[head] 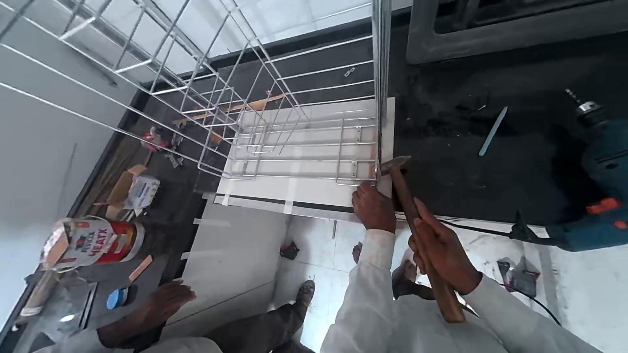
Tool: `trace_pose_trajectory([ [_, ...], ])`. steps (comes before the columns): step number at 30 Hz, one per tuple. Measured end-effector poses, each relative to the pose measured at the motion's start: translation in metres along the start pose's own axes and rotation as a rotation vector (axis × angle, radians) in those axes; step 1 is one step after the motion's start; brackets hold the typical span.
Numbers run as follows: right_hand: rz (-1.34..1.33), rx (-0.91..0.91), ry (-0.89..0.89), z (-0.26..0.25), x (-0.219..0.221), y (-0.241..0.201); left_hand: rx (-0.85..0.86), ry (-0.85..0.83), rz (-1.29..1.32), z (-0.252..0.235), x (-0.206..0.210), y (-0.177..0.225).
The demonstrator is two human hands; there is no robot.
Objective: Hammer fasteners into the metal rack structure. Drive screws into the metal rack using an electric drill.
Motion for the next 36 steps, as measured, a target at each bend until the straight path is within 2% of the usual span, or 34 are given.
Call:
trace_pose_trajectory([
  [2,-0.018,0.020,-0.003,-0.003,-0.004,-0.001,0.012,-0.043,-0.015,0.001,-0.001,-0.007],
  [5,0.002,0.011,-0.018,-0.007,-0.009,-0.002,0.156,0.020,0.008,-0.001,0.003,-0.014],
  [8,0.010,0.016,-0.031,-0.006,-0.011,0.000,0.215,-0.023,0.006,-0.008,0.006,-0.019],
  [11,0.008,0.026,-0.043,-0.009,-0.014,-0.002,0.268,0.052,0.037,-0.007,0.010,-0.021],
  [18,0.036,0.019,-0.054,-0.005,-0.011,-0.003,0.082,0.171,0.033,0.009,0.011,-0.002],
  [21,0.049,0.029,-0.053,-0.005,-0.010,-0.003,0.069,0.195,0.011,0.009,0.010,0.002],
  [27,0.044,0.039,-0.071,-0.007,-0.014,-0.003,0.128,0.088,-0.046,0.019,0.022,0.015],
  [29,0.051,0.061,-0.084,-0.008,-0.018,-0.005,0.158,0.102,-0.049,0.019,0.020,0.009],
  [32,0.066,0.085,-0.088,-0.011,-0.022,-0.007,0.103,0.037,0.013,0.015,0.010,-0.010],
  [36,0.062,0.103,-0.085,-0.013,-0.022,-0.004,0.148,0.144,0.103,0.013,0.001,-0.028],
])
Point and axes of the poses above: each hand's wrist, its own z-axis away from the middle knuckle, its own x-axis out of the palm, y = z × x, the point moved 5 cm from there along -z, towards the middle knuckle, and after that the axes turned 6 degrees about y, right-handed, at the moved point
